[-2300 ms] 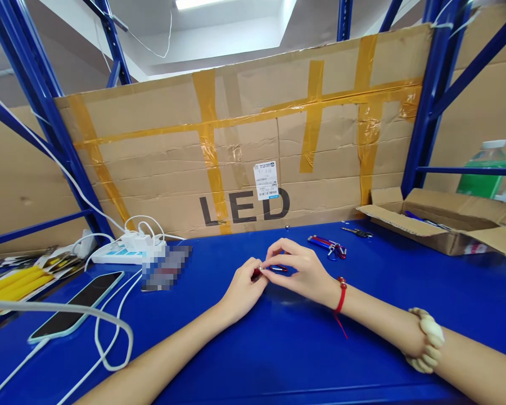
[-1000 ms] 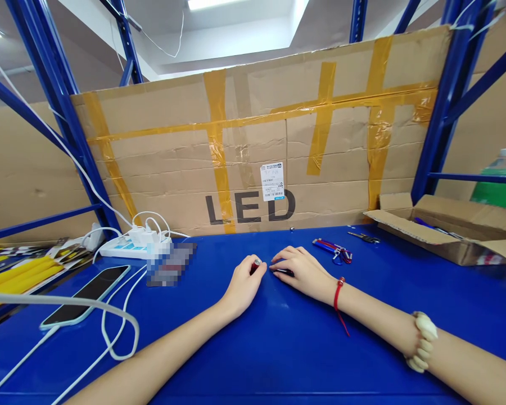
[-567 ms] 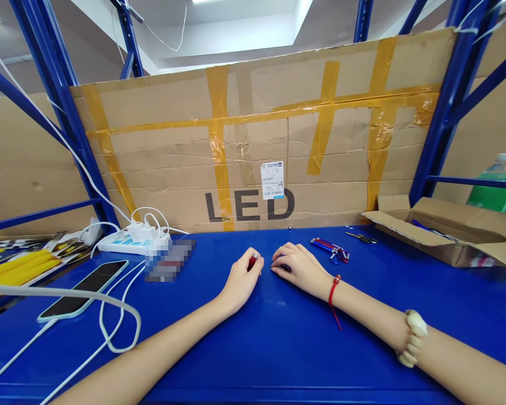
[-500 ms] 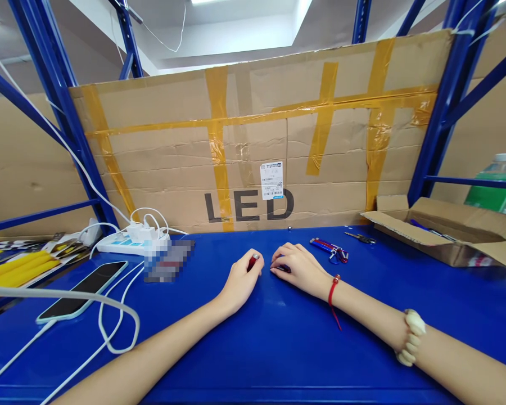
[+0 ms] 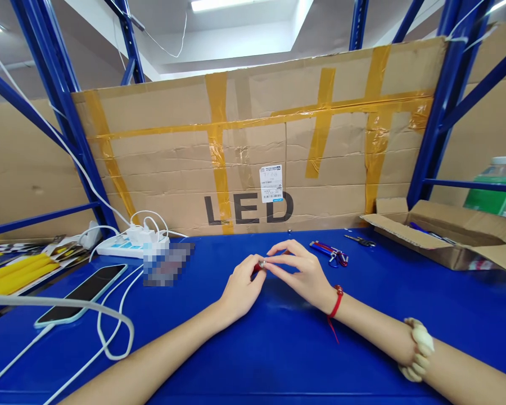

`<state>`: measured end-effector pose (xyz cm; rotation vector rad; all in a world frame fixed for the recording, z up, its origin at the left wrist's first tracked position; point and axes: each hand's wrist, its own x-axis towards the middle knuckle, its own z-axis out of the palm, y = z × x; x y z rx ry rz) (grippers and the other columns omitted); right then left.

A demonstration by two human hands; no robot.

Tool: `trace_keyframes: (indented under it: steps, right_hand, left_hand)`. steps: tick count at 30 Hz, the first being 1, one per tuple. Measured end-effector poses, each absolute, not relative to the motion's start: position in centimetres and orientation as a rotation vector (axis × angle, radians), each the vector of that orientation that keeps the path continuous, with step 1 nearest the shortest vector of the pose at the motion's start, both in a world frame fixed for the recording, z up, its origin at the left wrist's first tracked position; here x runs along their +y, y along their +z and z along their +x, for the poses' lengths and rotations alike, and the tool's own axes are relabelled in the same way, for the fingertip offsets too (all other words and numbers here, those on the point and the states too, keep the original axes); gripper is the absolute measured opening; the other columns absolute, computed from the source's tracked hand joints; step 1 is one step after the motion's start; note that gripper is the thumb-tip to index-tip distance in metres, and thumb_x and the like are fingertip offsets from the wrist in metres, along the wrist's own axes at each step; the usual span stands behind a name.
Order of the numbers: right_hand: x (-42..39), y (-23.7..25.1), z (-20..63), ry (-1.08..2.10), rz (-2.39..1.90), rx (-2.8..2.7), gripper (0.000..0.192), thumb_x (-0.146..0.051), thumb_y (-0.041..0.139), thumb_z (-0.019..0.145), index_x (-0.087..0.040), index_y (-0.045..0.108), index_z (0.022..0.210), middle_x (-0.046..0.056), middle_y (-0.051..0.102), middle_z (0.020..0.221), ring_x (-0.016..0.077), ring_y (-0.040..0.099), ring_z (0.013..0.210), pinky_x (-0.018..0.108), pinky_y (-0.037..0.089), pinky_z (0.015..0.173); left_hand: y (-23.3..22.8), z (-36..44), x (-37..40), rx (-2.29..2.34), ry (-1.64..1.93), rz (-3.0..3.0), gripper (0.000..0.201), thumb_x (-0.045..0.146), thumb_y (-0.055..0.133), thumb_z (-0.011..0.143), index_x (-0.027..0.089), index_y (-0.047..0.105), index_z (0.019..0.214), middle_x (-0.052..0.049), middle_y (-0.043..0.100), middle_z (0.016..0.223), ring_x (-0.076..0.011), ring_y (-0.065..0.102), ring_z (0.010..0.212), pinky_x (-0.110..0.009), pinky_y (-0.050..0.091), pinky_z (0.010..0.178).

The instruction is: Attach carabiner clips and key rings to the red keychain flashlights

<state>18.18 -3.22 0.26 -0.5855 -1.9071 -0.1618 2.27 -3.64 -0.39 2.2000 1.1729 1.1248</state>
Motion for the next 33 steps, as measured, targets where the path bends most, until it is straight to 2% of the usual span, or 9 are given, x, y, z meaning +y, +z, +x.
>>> trace_keyframes:
  steps: [7, 12, 19, 21, 23, 25, 29, 33]
  right_hand:
    - [-3.2, -0.2, 17.8, -0.07, -0.514, -1.93, 0.012, -0.023, 0.057, 0.083, -0.02, 0.068, 0.082, 0.005, 0.063, 0.087, 0.0143, 0.059, 0.08, 0.028, 0.051, 0.071]
    - [-3.6, -0.4, 17.7, -0.046, -0.577, -2.064, 0.014, -0.025, 0.055, 0.084, -0.022, 0.068, 0.089, 0.005, 0.06, 0.102, 0.0146, 0.058, 0.088, 0.027, 0.051, 0.074]
    - [-2.4, 0.1, 19.0, 0.09, -0.946, -2.12, 0.03, -0.035, 0.048, 0.087, -0.027, 0.054, 0.115, 0.003, 0.055, 0.112, 0.0137, 0.058, 0.091, 0.025, 0.051, 0.068]
    - [-1.3, 0.1, 20.2, 0.006, -1.105, -2.125, 0.025, -0.034, 0.048, 0.086, -0.026, 0.058, 0.107, 0.004, 0.056, 0.11, 0.016, 0.058, 0.092, 0.029, 0.051, 0.073]
    - [-0.1, 0.1, 21.6, -0.125, -1.245, -2.153, 0.021, -0.029, 0.05, 0.082, -0.022, 0.062, 0.099, 0.005, 0.059, 0.105, 0.019, 0.056, 0.099, 0.034, 0.046, 0.085]
    - [1.0, 0.2, 23.0, -0.19, -1.466, -2.11, 0.02, -0.026, 0.052, 0.081, -0.023, 0.063, 0.097, 0.004, 0.06, 0.105, 0.0187, 0.055, 0.101, 0.032, 0.044, 0.085]
    - [3.3, 0.2, 24.5, -0.198, -1.616, -2.001, 0.022, -0.02, 0.051, 0.079, -0.02, 0.064, 0.096, 0.005, 0.064, 0.099, 0.0178, 0.059, 0.094, 0.029, 0.044, 0.081]
    - [6.3, -0.2, 23.7, -0.216, -1.733, -1.989, 0.023, -0.02, 0.057, 0.075, -0.02, 0.063, 0.098, 0.006, 0.064, 0.102, 0.0213, 0.057, 0.099, 0.032, 0.04, 0.082]
  left_hand:
    - [-0.7, 2.3, -3.8, 1.164, 1.084, 2.202, 0.016, 0.025, 0.037, 0.084, 0.02, 0.05, 0.078, -0.001, 0.054, 0.08, -0.0164, 0.052, 0.075, -0.027, 0.04, 0.07]
    - [-0.8, 2.1, -3.5, 1.099, 1.102, 2.09, 0.015, 0.02, 0.039, 0.078, 0.018, 0.052, 0.085, -0.005, 0.059, 0.091, -0.0189, 0.054, 0.088, -0.028, 0.04, 0.08]
    - [-0.2, 2.3, -3.5, 1.209, 1.144, 1.955, 0.021, 0.03, 0.034, 0.084, 0.019, 0.048, 0.072, 0.001, 0.052, 0.07, -0.0145, 0.048, 0.069, -0.024, 0.036, 0.066]
    - [-0.1, 2.4, -3.7, 1.217, 1.127, 1.939, 0.022, 0.031, 0.034, 0.085, 0.019, 0.05, 0.075, 0.002, 0.051, 0.069, -0.0138, 0.047, 0.067, -0.024, 0.035, 0.064]
    - [-0.1, 2.4, -3.9, 1.212, 1.109, 1.948, 0.023, 0.031, 0.035, 0.085, 0.019, 0.053, 0.077, 0.002, 0.051, 0.07, -0.0136, 0.047, 0.068, -0.024, 0.034, 0.064]
    - [0.0, 2.5, -4.1, 1.202, 1.098, 1.971, 0.023, 0.03, 0.035, 0.086, 0.019, 0.053, 0.077, 0.002, 0.052, 0.071, -0.0138, 0.047, 0.07, -0.024, 0.033, 0.065]
    - [0.0, 2.4, -4.3, 1.22, 1.088, 1.982, 0.022, 0.031, 0.036, 0.087, 0.02, 0.053, 0.079, 0.002, 0.053, 0.073, -0.0137, 0.048, 0.07, -0.024, 0.034, 0.063]
    - [0.1, 2.3, -4.8, 1.214, 1.044, 2.146, 0.021, 0.03, 0.035, 0.088, 0.021, 0.053, 0.083, 0.001, 0.056, 0.078, -0.0138, 0.051, 0.071, -0.025, 0.036, 0.065]
